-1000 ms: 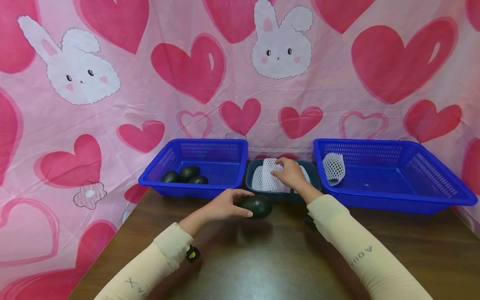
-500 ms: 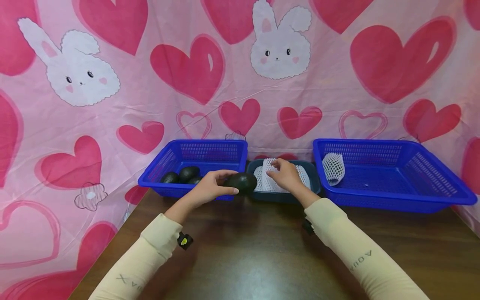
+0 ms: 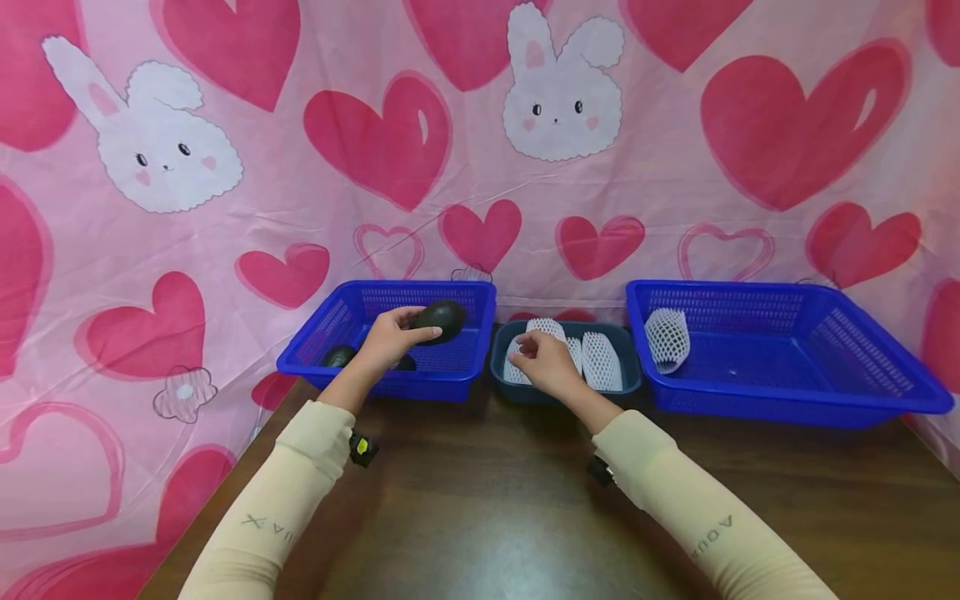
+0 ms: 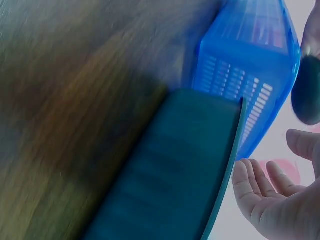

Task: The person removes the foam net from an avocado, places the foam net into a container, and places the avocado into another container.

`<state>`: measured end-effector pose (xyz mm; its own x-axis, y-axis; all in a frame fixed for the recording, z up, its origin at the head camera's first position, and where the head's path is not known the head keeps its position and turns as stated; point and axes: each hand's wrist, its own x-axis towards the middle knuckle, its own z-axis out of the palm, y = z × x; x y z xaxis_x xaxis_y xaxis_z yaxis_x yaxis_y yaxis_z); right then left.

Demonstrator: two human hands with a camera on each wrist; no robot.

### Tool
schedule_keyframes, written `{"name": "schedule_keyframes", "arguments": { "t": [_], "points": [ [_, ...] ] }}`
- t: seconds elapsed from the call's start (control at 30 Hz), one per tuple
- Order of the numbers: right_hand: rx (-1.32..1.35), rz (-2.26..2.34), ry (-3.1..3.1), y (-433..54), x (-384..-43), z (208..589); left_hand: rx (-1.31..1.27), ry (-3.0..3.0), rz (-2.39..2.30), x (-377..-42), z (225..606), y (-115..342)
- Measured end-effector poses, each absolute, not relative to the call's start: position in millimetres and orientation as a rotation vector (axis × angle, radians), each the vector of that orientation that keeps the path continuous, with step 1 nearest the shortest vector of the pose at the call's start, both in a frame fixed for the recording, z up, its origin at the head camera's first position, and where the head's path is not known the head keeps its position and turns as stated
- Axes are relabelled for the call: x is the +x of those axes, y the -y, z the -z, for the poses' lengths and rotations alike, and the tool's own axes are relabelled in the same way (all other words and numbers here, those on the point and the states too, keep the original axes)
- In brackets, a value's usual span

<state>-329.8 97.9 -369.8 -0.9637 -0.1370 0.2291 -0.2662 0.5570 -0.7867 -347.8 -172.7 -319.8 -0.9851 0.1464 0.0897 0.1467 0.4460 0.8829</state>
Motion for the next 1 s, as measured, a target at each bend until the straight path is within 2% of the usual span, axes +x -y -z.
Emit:
{"name": "schedule_keyframes", "arguments": {
  "t": [0.37, 0.8, 1.0],
  "points": [
    [0.315, -1.527, 2.631, -69.2, -321.7, 371.1, -0.101, 2.709, 1.437, -372.0, 329.5, 184.7],
    [0.223, -1.861, 2.533, -46.0, -320.2, 376.4, -0.104, 2.767, 1.035, -402.9, 343.7, 182.3],
    [0.180, -2.026, 2.480, -42.2, -320.8, 378.0, -0.128, 2.855, 0.896, -407.1, 347.7, 179.7]
  ]
}}
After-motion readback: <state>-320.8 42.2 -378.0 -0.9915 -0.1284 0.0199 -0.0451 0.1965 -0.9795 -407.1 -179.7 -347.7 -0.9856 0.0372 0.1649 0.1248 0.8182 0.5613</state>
